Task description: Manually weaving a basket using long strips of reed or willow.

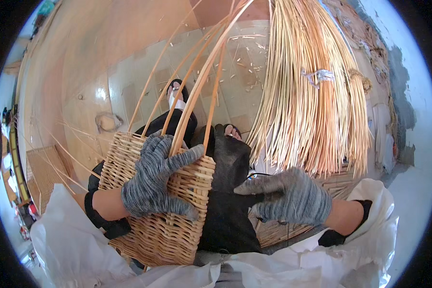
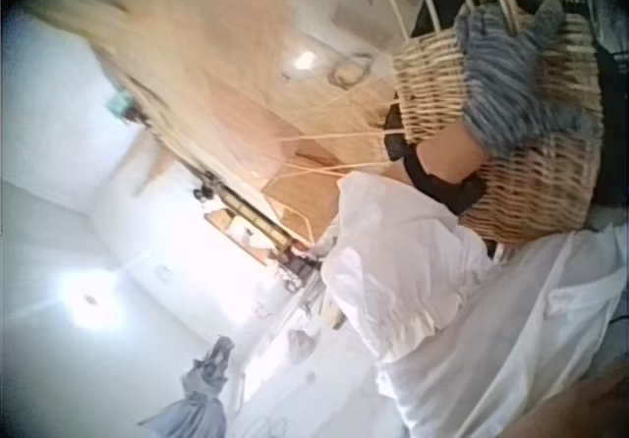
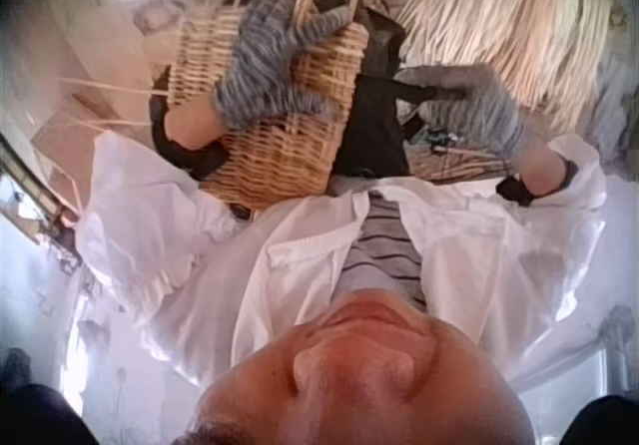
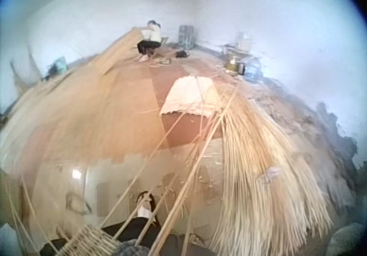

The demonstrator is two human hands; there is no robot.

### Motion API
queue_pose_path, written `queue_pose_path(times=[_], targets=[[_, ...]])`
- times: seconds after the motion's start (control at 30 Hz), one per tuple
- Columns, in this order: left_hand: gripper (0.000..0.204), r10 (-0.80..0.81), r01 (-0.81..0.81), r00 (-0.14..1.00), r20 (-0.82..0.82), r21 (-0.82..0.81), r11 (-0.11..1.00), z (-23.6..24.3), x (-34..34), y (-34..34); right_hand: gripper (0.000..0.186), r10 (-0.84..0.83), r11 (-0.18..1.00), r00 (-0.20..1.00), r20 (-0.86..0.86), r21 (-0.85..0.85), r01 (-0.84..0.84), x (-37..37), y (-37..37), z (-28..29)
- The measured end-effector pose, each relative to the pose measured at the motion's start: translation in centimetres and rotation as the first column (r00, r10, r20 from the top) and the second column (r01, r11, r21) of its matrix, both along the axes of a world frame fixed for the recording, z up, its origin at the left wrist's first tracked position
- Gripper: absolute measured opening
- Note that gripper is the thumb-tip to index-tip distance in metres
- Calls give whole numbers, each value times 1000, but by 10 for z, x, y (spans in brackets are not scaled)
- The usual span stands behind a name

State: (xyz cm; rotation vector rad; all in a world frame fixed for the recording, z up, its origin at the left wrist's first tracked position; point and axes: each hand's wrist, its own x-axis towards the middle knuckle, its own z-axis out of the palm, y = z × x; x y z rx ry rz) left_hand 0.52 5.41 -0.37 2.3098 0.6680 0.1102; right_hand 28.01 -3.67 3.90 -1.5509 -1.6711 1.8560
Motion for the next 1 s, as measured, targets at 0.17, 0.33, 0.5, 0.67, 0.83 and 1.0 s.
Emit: queue_pose_path(times=[0.17, 0.33, 0.5, 0.67, 0.83, 1.0], targets=[[102, -3, 2, 1000, 16, 85, 996, 12, 3, -8, 36, -17, 843, 986, -167, -532, -75, -3, 4, 5], [99, 36, -36, 999, -11, 21, 999, 17, 4, -15, 29, -18, 939, 998, 57, -343, 36, -9, -26, 9], [73, 33, -31, 999, -8, 147, 989, 2, 2, -13, 20, -60, 694, 726, 685, 552, -463, -21, -39, 5], [43, 304, -255, 923, 237, -216, 943, 27, 0, -19, 28, -32, 763, 550, 835, 376, -527, -27, -37, 16], [48, 537, -124, 790, 297, -780, 614, 85, -4, -70, 56, -461, 676, 887, 13, 654, 341, -42, -36, 54], [43, 411, 26, 879, 243, -884, 467, 96, 15, -99, 37, -482, 808, 793, -372, 159, 567, -46, -51, 72]])
